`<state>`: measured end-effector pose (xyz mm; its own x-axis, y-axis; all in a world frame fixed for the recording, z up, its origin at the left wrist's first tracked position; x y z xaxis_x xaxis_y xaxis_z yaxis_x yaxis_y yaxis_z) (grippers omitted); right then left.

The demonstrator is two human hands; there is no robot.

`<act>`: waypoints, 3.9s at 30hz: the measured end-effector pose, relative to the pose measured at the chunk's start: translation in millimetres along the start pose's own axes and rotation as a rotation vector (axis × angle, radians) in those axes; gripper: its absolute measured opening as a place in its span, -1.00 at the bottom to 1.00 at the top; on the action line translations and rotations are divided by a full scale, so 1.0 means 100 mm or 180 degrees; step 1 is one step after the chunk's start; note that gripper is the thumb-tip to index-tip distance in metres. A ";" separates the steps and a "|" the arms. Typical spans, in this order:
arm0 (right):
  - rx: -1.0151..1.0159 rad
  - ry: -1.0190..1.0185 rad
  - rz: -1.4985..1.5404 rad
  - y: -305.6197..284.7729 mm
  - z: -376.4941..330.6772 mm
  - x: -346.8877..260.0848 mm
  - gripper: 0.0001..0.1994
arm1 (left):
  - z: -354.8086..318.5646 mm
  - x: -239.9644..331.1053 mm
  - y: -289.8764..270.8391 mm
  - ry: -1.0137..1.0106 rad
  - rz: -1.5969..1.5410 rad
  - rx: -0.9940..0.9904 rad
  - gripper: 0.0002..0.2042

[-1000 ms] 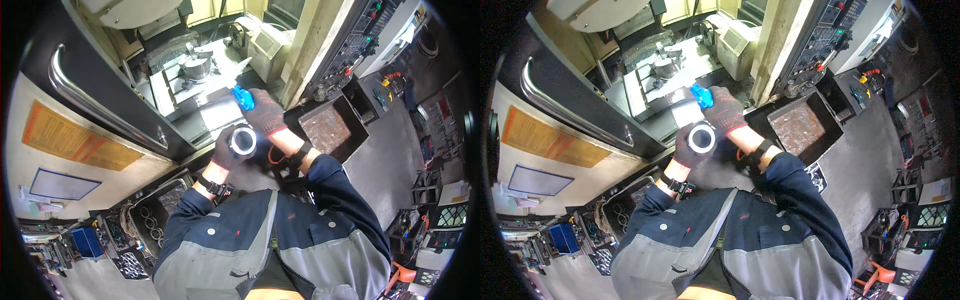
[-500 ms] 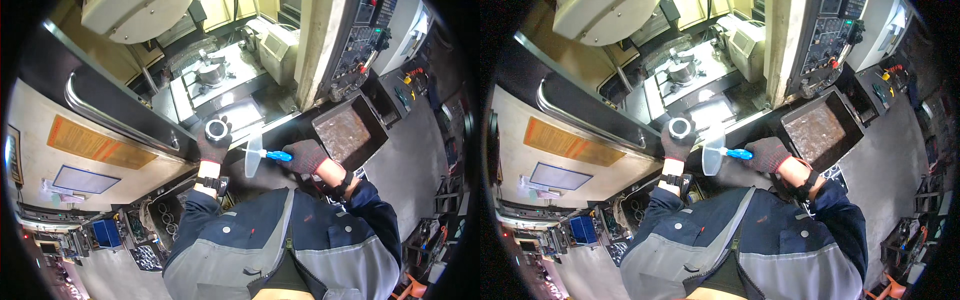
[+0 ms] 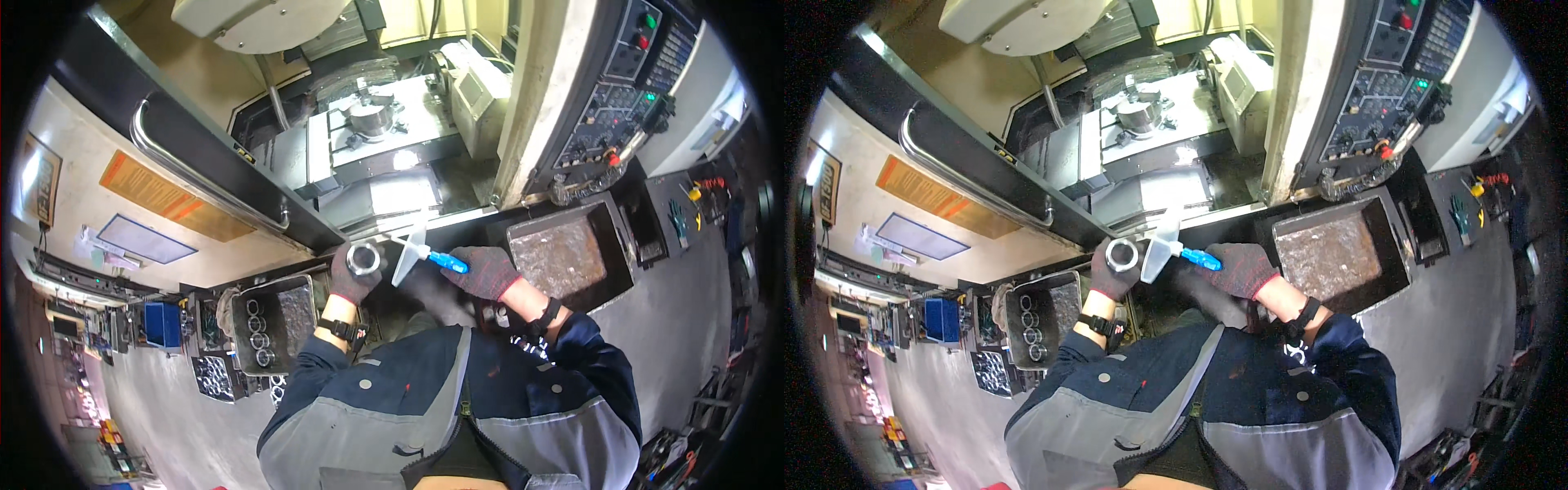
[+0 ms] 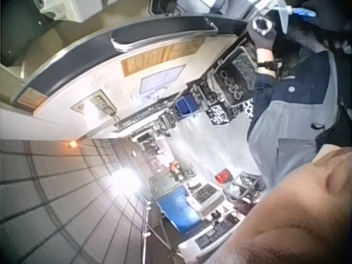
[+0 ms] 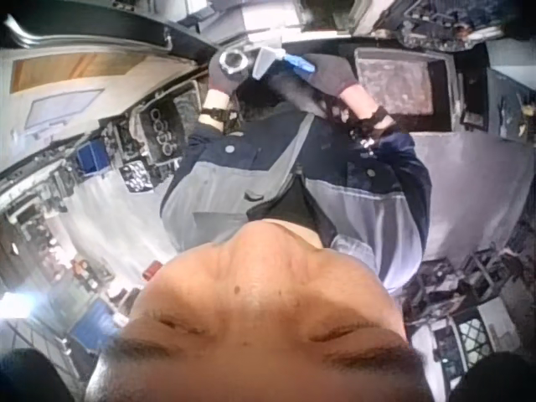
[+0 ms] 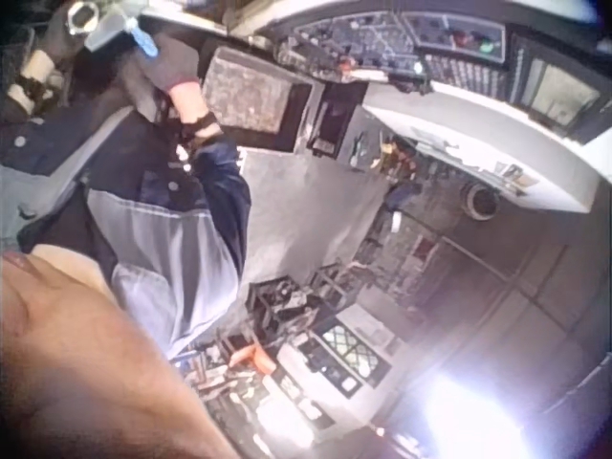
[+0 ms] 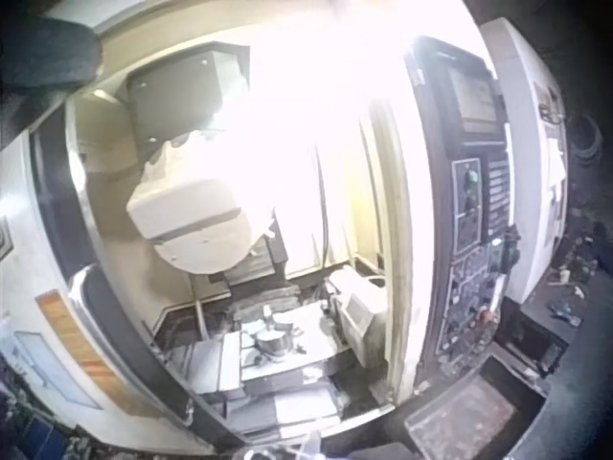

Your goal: The person operates a CNC machine to machine a metal part, then removes the finished piece. They use a deburring tool to manually clean the edges of the part, removing burrs and smoothing the surface. The person handles the part with gloves and uses a handheld tool for precision finishing.

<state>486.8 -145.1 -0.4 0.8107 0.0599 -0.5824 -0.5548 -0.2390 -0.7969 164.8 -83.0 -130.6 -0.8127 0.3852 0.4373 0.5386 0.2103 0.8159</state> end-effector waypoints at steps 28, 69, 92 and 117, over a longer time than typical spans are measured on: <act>0.0231 0.1052 0.0123 -0.35 3.75 -0.26 -0.48 | 1.03 0.79 -0.49 -0.0411 0.1702 -0.0628 -0.53; 0.0446 0.0819 -0.0404 -0.16 4.05 -0.06 -0.51 | 1.40 0.82 -0.57 -0.0532 0.1519 -0.0484 -0.57; 0.1864 0.2643 0.1001 0.02 -1.20 1.66 -0.58 | 1.40 0.24 0.39 -0.0704 0.0830 0.0317 -0.47; 0.2981 0.4383 0.0829 1.27 -3.59 2.49 -0.54 | 3.87 1.75 2.41 0.2775 0.6913 0.0396 -0.30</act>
<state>685.2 -508.3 -189.6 -0.0460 -0.8376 -0.5443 -0.1929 0.5421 -0.8179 238.3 382.8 -4.2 0.8983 -0.2846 0.3346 0.4010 0.2201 -0.8892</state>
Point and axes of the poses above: each hand's wrist, its own z-axis towards the middle knuckle, its own y-axis out of the palm, x = y × z, the point moved 2 cm from there along z, towards the middle knuckle, and after that the axes turned 9 degrees about y, right-handed, at the moved point
